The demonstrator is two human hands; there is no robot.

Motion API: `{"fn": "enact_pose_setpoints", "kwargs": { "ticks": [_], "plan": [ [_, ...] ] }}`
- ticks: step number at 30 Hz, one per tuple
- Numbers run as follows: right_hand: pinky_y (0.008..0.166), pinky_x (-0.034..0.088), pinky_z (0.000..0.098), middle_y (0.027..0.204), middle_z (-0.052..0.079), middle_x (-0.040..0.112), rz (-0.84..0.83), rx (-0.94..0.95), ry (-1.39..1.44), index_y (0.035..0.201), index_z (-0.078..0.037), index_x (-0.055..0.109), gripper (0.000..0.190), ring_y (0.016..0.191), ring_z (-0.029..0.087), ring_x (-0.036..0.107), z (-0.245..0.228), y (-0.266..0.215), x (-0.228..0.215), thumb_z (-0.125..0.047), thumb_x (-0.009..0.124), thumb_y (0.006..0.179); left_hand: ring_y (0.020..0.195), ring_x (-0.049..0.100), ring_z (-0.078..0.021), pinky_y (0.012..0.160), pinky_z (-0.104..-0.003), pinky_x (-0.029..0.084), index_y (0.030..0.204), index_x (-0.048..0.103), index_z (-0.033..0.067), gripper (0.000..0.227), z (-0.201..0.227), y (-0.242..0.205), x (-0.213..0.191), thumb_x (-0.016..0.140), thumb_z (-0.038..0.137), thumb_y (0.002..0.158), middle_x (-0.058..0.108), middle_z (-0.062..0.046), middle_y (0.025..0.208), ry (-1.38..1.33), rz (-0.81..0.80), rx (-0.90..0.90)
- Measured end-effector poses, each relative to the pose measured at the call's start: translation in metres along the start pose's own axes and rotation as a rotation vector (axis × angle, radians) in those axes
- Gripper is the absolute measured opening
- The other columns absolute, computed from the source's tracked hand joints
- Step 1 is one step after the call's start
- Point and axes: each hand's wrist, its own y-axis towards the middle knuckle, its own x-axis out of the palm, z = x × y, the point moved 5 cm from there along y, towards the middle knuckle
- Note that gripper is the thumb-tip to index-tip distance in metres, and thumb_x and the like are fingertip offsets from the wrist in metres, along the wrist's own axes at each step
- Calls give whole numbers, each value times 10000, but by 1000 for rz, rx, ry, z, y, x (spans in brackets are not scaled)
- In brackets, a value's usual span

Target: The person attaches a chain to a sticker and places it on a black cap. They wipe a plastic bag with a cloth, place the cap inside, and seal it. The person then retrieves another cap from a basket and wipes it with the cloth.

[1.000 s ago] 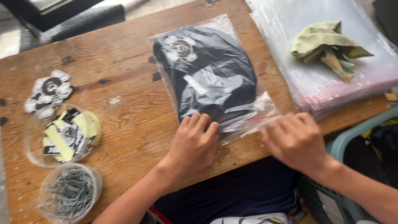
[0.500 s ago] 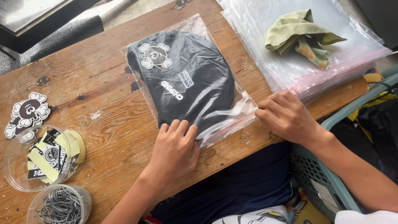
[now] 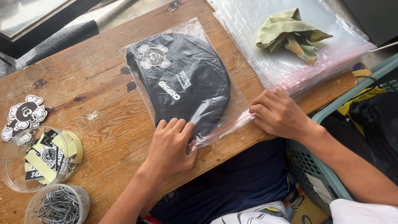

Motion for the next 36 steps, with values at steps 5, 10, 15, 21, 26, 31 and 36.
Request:
{"fn": "enact_pose_setpoints", "kwargs": {
  "ticks": [5,10,15,21,26,31,36],
  "plan": [
    [664,456,328,807,33,564,-6,-56,8,882,-107,635,60,734,220,587,-5,5,0,-127,669,927,716,466,-258,627,-364,374,787,529,120,251,10,5,-13,712,232,657,438,-57,746,-70,174,121],
    [674,462,331,798,23,571,7,-47,24,852,-111,626,82,729,219,593,-5,5,-4,-64,668,903,693,480,-238,613,-360,372,773,553,125,241,7,5,-6,721,221,628,462,-40,719,-85,131,98],
    [676,461,341,799,22,572,-2,-36,21,839,-119,623,72,735,220,584,-4,5,1,-101,677,883,692,473,-239,612,-358,368,771,547,133,210,7,4,-2,703,211,654,463,-42,717,-100,137,98],
    [661,451,333,803,29,561,-11,-76,26,833,-117,600,80,721,223,573,-8,9,0,-71,656,866,699,494,-224,615,-349,387,769,570,140,192,7,5,-4,708,215,658,503,-41,711,-133,103,65],
    [646,445,339,773,26,549,12,-45,32,814,-119,593,104,707,229,580,-10,7,-4,-69,661,875,695,495,-239,609,-360,389,766,549,138,187,9,4,-1,687,222,670,480,-46,703,-209,119,53],
    [644,444,345,763,26,532,-7,-50,34,794,-125,566,126,704,225,571,-6,4,3,-92,683,826,692,493,-239,605,-361,386,769,540,147,191,10,3,2,684,235,680,472,-40,708,-203,124,66],
    [642,449,335,763,29,533,3,-96,61,811,-117,576,105,702,226,578,-14,12,-2,-60,635,878,690,500,-234,605,-357,389,773,548,149,188,10,4,0,687,238,682,481,-37,708,-201,114,56]
  ]
}}
